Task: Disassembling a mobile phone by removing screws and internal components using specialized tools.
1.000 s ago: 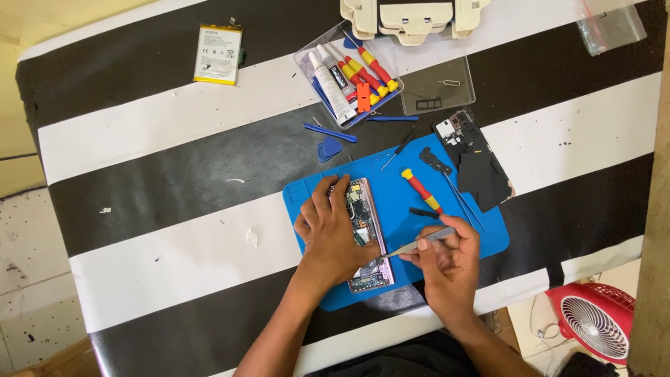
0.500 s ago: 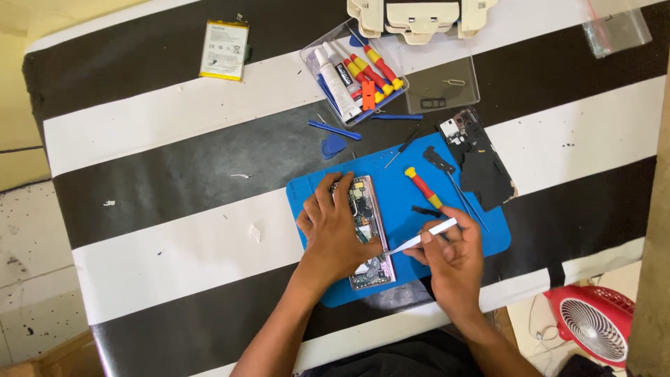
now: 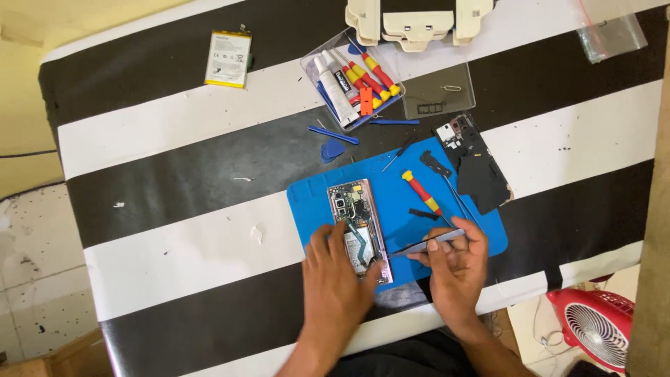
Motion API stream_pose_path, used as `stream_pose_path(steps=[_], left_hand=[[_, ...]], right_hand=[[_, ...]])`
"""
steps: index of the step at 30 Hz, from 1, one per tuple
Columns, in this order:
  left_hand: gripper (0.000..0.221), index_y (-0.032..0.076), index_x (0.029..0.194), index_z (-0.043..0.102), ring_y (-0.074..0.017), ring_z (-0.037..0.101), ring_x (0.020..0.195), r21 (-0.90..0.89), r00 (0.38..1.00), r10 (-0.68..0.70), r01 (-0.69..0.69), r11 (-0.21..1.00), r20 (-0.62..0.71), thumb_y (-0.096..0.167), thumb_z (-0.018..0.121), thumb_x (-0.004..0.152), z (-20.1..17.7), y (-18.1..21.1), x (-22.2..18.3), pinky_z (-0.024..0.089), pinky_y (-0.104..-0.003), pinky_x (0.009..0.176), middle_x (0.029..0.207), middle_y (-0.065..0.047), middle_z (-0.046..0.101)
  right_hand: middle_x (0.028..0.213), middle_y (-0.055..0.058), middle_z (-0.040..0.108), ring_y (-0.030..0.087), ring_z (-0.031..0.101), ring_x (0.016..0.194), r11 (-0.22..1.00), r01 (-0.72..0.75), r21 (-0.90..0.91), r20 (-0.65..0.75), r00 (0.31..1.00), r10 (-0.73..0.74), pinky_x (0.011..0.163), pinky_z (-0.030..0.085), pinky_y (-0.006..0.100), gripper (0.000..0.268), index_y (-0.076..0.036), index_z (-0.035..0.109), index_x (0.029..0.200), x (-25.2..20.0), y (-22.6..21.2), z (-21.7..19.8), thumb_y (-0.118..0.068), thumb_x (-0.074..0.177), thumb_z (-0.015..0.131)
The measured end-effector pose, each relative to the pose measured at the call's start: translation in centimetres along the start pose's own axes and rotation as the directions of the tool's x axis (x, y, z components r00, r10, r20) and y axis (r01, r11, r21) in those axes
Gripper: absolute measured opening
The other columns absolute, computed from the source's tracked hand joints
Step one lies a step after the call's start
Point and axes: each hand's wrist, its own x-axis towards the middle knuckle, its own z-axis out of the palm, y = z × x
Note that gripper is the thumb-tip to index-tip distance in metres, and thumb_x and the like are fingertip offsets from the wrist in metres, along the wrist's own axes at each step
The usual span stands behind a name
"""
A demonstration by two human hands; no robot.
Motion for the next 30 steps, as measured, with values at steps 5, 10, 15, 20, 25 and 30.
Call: stream_pose_path(steps=[5,10,15,20,25,30], left_hand=[[0.081,0.004,0.143,0.043,-0.0392,0.045,0.127,-0.073,0.997,-0.03,0.025,0.997,-0.072,0.047,0.08,0.086,1.8,-0.5,-2.3,0.043,-0.056,0.097,0.145,-0.017,0.04],[0.068,0.004,0.139,0.047,-0.0377,0.047,0.13,-0.204,0.996,-0.049,0.032,0.978,-0.079,0.035,0.081,0.088,1.6,-1.2,-2.5,0.044,-0.053,0.103,0.139,-0.017,0.047],[0.044,0.017,0.131,0.055,-0.0227,0.067,0.092,-0.138,0.962,-0.259,0.269,0.953,0.086,0.037,0.069,0.095,1.7,-2.3,-2.5,0.057,-0.043,0.068,0.104,-0.002,0.062],[0.026,0.016,0.113,0.062,-0.0252,0.07,0.08,-0.182,0.958,-0.277,0.287,0.941,0.077,0.031,0.071,0.094,1.0,-2.9,-1.6,0.054,-0.044,0.062,0.098,-0.001,0.07],[0.016,0.017,0.093,0.064,-0.0203,0.064,0.067,-0.206,0.961,-0.273,0.277,0.939,0.047,0.03,0.073,0.093,-0.4,-3.4,-0.9,0.051,-0.039,0.058,0.086,0.001,0.071],[0.029,0.018,0.109,0.065,-0.022,0.07,0.082,-0.144,0.934,-0.353,0.356,0.923,0.045,0.042,0.07,0.093,-0.1,-2.2,0.1,0.053,-0.044,0.066,0.095,0.002,0.069]], right_hand=[[0.104,0.015,0.064,0.02,0.067,0.092,0.999,-0.013,-0.031,0.04,0.999,0.015,0.075,0.07,0.038,0.049,-0.009,0.042,0.143,0.2,-0.1,0.0,-0.006,0.099,0.064],[0.104,0.014,0.064,0.02,0.068,0.091,1.0,-0.015,-0.023,0.064,0.998,0.016,0.074,0.071,0.039,0.049,-0.008,0.043,0.142,0.4,-0.1,-0.1,-0.003,0.098,0.063],[0.103,0.016,0.065,0.022,0.069,0.088,0.999,0.0,-0.037,0.082,0.997,0.003,0.073,0.071,0.039,0.048,-0.007,0.042,0.142,0.6,0.4,-0.1,0.0,0.098,0.061],[0.101,0.017,0.065,0.023,0.069,0.086,0.998,0.001,-0.056,0.075,0.997,0.003,0.07,0.072,0.038,0.049,-0.005,0.042,0.142,0.5,0.5,0.0,0.0,0.097,0.062],[0.097,0.017,0.065,0.023,0.071,0.083,0.998,0.032,-0.06,0.109,0.994,-0.025,0.071,0.072,0.038,0.048,-0.005,0.042,0.142,0.6,0.5,0.0,-0.001,0.098,0.062],[0.097,0.018,0.064,0.022,0.07,0.083,0.997,0.004,-0.079,0.095,0.996,0.004,0.07,0.072,0.038,0.049,-0.003,0.041,0.142,0.4,0.2,0.2,0.001,0.098,0.06]])
